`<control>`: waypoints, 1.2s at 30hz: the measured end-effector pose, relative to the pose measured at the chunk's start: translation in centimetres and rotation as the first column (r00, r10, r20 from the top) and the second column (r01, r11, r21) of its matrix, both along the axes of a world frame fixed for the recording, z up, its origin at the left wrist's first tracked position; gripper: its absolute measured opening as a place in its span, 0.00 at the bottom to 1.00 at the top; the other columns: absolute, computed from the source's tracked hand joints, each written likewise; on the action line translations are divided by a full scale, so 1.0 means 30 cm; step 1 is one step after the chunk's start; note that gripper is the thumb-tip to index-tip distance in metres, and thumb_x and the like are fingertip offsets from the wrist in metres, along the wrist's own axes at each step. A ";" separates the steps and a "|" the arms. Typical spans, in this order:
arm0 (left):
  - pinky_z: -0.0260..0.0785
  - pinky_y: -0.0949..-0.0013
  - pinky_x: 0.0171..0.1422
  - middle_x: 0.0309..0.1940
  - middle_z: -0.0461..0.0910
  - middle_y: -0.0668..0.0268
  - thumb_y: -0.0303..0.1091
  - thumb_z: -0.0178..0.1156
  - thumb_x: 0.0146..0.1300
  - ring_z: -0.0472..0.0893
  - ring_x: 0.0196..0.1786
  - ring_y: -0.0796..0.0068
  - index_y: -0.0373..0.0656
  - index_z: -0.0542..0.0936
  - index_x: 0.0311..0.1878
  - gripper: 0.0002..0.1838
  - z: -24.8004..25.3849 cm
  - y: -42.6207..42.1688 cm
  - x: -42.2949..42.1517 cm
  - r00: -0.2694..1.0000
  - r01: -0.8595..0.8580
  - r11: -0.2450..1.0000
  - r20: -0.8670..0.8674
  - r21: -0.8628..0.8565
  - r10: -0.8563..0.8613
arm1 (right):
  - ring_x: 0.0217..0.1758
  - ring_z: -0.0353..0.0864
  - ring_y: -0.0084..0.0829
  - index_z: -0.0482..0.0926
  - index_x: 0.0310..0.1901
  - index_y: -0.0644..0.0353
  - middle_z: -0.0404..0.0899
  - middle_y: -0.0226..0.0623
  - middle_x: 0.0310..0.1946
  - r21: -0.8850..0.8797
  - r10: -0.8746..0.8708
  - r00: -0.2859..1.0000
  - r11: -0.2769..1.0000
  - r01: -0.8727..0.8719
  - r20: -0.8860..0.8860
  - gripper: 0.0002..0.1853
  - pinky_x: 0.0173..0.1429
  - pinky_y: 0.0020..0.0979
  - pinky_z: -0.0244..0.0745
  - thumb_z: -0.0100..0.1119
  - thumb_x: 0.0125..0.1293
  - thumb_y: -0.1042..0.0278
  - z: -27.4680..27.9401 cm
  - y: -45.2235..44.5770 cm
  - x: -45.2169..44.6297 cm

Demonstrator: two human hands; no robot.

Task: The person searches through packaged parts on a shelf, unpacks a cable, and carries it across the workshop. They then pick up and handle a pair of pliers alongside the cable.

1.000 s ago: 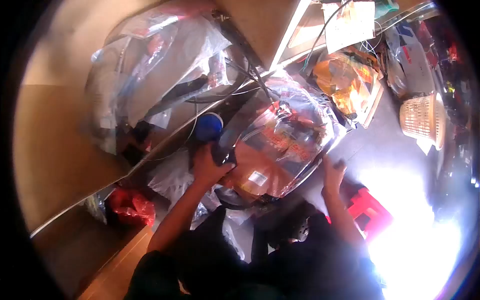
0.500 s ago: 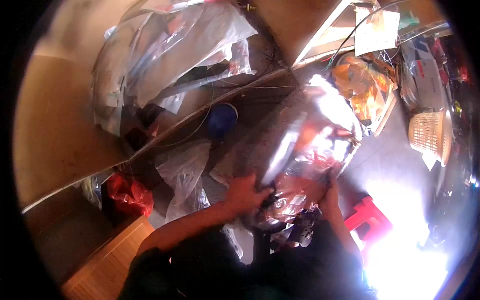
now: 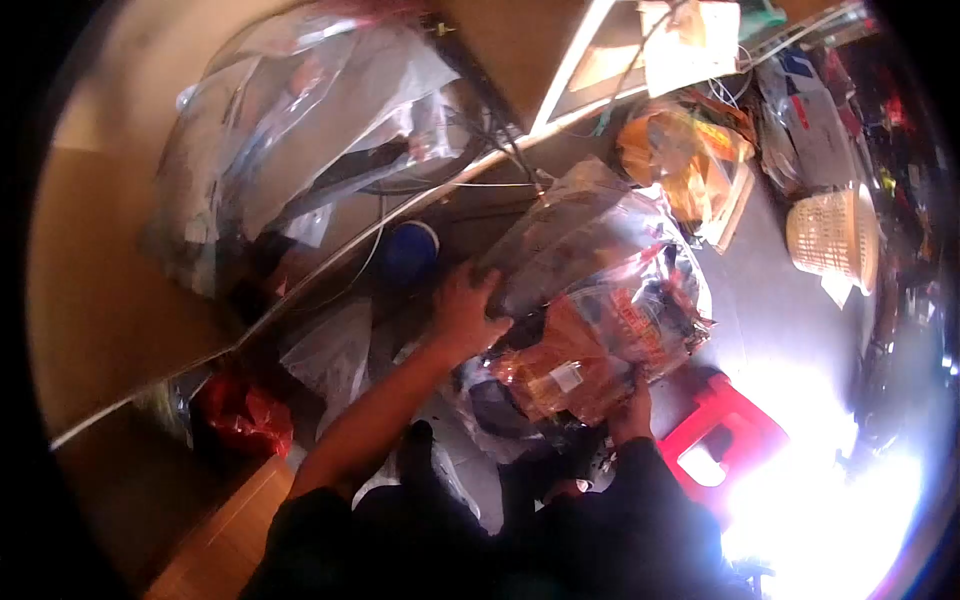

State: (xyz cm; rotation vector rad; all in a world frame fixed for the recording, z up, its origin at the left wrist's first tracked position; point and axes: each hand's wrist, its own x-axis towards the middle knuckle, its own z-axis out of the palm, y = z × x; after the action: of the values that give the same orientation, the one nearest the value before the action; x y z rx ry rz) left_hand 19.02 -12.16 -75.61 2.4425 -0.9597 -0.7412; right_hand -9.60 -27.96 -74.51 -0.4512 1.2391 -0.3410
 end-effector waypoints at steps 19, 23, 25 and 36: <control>0.73 0.60 0.32 0.28 0.76 0.58 0.38 0.73 0.47 0.78 0.28 0.60 0.41 0.74 0.33 0.18 0.554 -0.235 -0.270 0.919 0.252 0.574 0.005 -0.779 -0.395 | 0.46 0.79 0.39 0.75 0.56 0.53 0.79 0.38 0.44 0.048 -0.272 0.942 0.962 0.268 0.195 0.31 0.50 0.43 0.77 0.50 0.67 0.33 0.060 -0.123 -0.143; 0.73 0.59 0.33 0.29 0.74 0.57 0.37 0.72 0.46 0.79 0.31 0.59 0.40 0.74 0.34 0.18 0.576 -0.269 -0.300 0.900 0.352 0.468 0.155 -0.811 -0.408 | 0.47 0.78 0.38 0.73 0.58 0.54 0.78 0.38 0.45 -0.177 -0.353 0.916 0.905 0.386 0.192 0.32 0.51 0.41 0.77 0.48 0.68 0.33 0.056 -0.211 -0.176; 0.72 0.58 0.35 0.31 0.74 0.57 0.37 0.70 0.47 0.78 0.31 0.57 0.39 0.73 0.35 0.19 0.547 -0.274 -0.287 0.898 0.330 0.469 0.120 -0.819 -0.423 | 0.47 0.78 0.37 0.72 0.60 0.54 0.78 0.38 0.46 -0.267 -0.386 0.901 0.863 0.428 0.196 0.33 0.51 0.40 0.76 0.46 0.68 0.33 0.037 -0.257 -0.188; 0.75 0.51 0.41 0.35 0.79 0.50 0.45 0.68 0.52 0.81 0.36 0.48 0.36 0.73 0.40 0.23 0.333 -0.503 0.000 0.933 0.327 0.928 -0.094 -0.178 -0.347 | 0.48 0.77 0.35 0.67 0.66 0.56 0.75 0.36 0.50 -0.357 -0.300 0.952 0.884 0.301 0.059 0.37 0.53 0.36 0.75 0.40 0.71 0.32 -0.213 -0.395 -0.156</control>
State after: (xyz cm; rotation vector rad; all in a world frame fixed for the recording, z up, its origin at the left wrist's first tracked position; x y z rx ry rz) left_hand 19.01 -27.24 -65.61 2.0900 -1.3545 -0.8803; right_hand -14.27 -39.80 -80.90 -0.5736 1.2482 -0.8471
